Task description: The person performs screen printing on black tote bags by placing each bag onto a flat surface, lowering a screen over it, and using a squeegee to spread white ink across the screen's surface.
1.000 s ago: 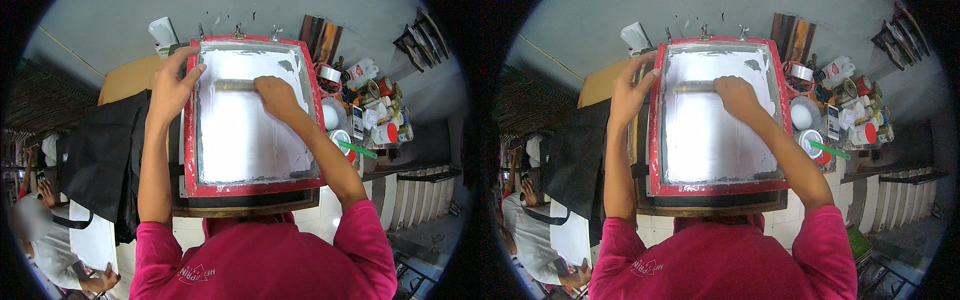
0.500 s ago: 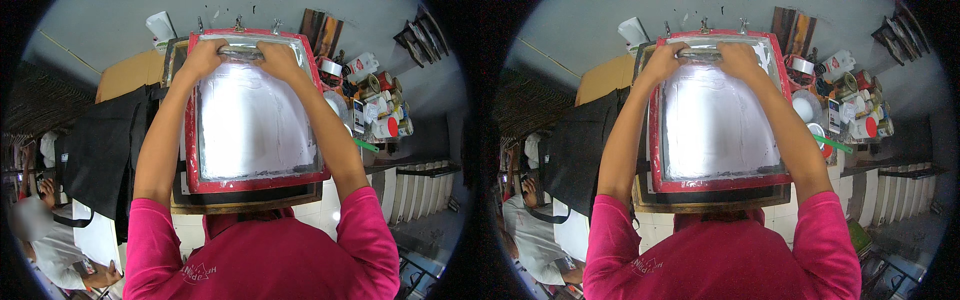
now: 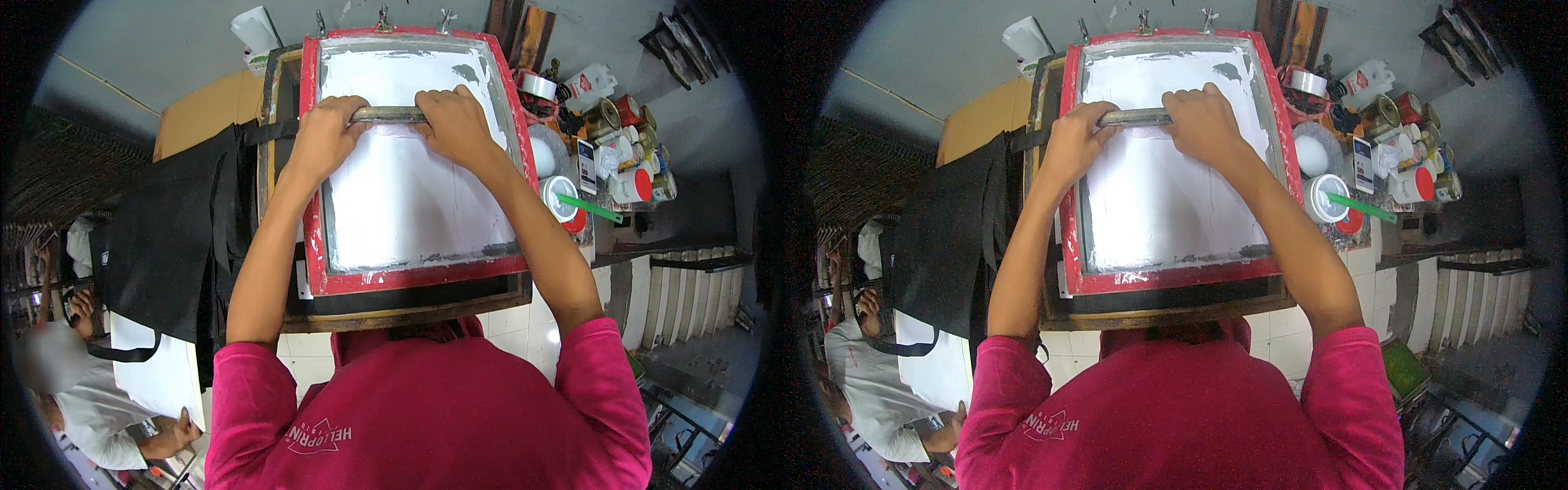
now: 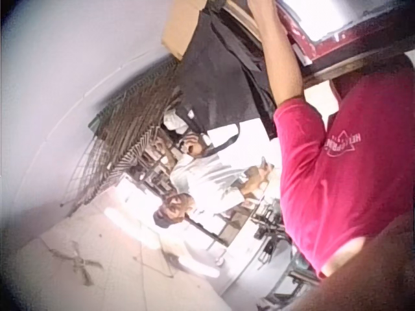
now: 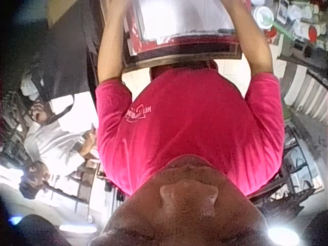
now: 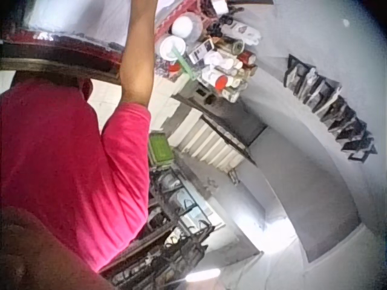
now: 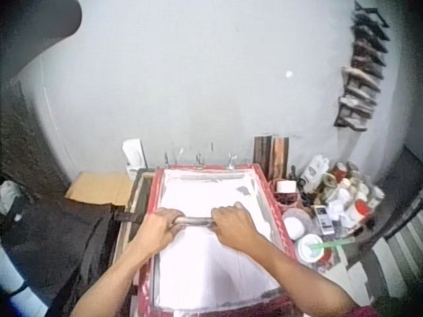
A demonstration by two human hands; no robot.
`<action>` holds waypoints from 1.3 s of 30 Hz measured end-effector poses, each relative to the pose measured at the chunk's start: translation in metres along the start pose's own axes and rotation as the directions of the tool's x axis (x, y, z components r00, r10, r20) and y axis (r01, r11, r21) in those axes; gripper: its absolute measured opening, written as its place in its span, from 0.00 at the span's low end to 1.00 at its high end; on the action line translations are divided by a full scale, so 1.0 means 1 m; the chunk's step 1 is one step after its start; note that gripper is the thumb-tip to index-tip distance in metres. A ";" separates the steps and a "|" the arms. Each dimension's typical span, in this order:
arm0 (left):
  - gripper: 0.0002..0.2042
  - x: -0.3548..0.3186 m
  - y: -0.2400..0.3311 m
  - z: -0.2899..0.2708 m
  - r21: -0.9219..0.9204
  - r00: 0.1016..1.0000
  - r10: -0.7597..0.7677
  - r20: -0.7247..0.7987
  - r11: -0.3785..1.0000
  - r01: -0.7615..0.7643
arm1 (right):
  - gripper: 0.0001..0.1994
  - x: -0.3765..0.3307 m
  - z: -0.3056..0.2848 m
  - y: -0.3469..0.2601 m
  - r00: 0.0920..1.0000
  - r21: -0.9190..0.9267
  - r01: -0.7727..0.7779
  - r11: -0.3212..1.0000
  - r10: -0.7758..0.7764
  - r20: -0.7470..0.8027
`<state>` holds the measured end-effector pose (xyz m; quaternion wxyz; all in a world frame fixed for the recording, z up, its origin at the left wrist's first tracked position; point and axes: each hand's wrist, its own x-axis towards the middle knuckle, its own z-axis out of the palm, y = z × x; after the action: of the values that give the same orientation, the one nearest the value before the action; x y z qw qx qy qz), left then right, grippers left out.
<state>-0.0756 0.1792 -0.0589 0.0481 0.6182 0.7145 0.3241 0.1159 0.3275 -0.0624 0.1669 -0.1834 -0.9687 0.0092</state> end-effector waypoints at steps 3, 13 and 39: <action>0.14 -0.020 0.010 -0.001 0.009 1.000 0.009 -0.006 1.000 -0.008 | 0.12 -0.016 -0.003 -0.012 1.000 -0.020 0.014 1.000 -0.015 -0.016; 0.14 -0.094 0.048 -0.009 -0.007 1.000 -0.010 0.007 1.000 0.010 | 0.06 -0.079 -0.017 -0.060 0.999 0.040 0.047 0.998 -0.046 -0.024; 0.57 -0.241 0.044 0.013 0.159 0.991 -0.049 -0.121 0.985 0.068 | 0.12 -0.174 -0.034 -0.125 0.991 0.039 0.086 0.996 -0.082 -0.102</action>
<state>0.0239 -0.0352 -0.1260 -0.0349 0.5787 0.7580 0.2989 0.2353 0.1470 -0.0761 0.2193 -0.1391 -0.9656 0.0142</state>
